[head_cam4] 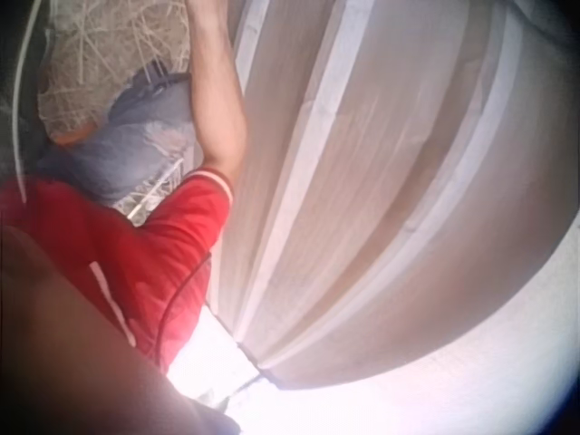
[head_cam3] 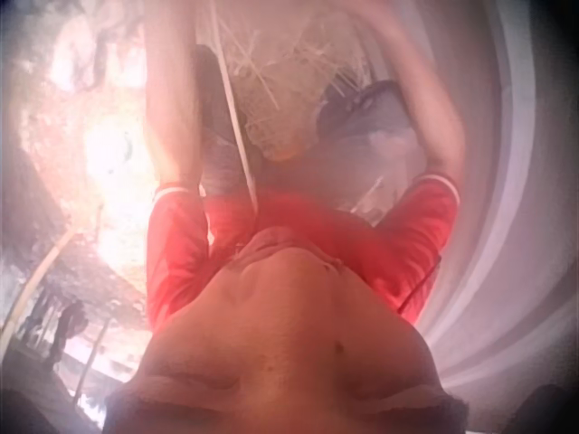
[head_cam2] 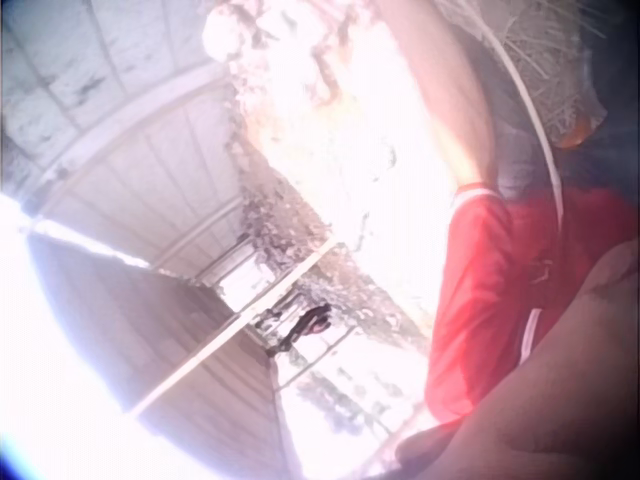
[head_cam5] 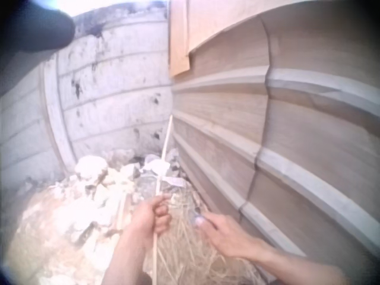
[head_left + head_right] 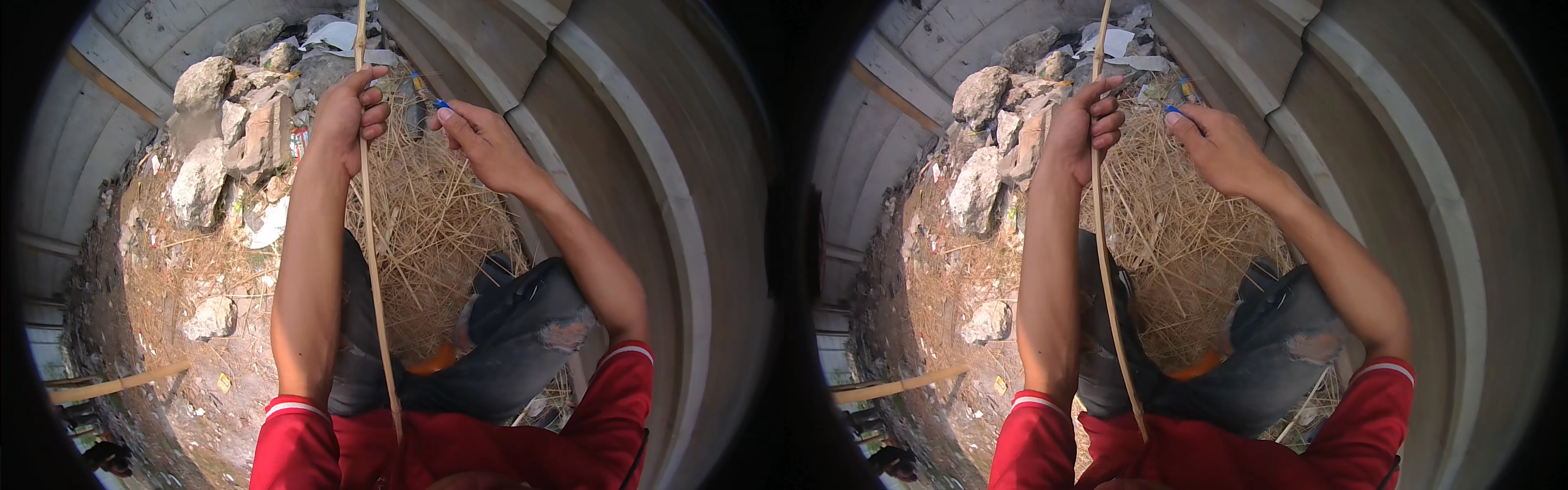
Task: The person sits on a bed of straw and uses a blue utility knife to shave a long, thin bamboo stick. They hold the stick with their left hand and scrape the surface with the knife in their right hand, removing thin strips of wood along the length of the stick.
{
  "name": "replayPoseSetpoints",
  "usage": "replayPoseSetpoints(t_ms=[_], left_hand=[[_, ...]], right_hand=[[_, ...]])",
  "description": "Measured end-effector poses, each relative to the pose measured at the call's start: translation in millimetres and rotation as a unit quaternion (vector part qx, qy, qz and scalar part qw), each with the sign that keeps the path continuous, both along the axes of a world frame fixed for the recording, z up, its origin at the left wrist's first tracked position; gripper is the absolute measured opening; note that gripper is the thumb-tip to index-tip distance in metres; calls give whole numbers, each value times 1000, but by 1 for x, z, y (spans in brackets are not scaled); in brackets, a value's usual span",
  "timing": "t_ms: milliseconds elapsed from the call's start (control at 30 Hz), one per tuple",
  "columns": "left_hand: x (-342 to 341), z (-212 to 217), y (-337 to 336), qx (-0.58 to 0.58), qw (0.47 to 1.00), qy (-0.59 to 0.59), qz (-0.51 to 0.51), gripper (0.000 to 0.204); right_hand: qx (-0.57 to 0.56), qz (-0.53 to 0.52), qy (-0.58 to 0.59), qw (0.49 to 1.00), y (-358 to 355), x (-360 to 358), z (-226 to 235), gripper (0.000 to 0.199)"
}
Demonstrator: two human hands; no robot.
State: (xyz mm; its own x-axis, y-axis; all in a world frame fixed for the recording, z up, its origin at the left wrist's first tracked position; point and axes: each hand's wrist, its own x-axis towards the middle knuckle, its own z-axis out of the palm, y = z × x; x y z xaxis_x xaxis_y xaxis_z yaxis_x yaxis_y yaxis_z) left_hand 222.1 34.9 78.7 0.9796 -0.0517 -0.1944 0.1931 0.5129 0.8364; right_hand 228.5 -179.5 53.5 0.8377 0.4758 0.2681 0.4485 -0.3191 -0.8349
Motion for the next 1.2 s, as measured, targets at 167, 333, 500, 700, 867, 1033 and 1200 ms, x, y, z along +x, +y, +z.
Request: replayPoseSetpoints(t_ms=[167,333,500,700,867,1033,1200], left_hand=[[-25,-36,-9,89,996,21,0,35],[15,17,-9,218,971,-88,-32,37],[12,28,-19,230,968,-95,-19,37],[-58,-35,-33,210,976,11,-61,36],[-74,-73,-35,291,956,-24,-39,30],[-87,-82,-40,460,883,-91,-11,32],[-101,-82,-47,534,842,-85,3,28]], right_hand=[[-26,-11,-30,999,-3,-2,10,42],[-67,-17,-57,996,-8,-7,3,44],[-21,-70,-52,996,-11,-5,8,45],[-87,-19,-62,994,-16,-6,12,48],[-199,54,-57,977,-4,-20,0,47],[-244,40,-78,966,-3,-28,-14,47],[-309,24,-133,941,-2,-26,-28,48]])
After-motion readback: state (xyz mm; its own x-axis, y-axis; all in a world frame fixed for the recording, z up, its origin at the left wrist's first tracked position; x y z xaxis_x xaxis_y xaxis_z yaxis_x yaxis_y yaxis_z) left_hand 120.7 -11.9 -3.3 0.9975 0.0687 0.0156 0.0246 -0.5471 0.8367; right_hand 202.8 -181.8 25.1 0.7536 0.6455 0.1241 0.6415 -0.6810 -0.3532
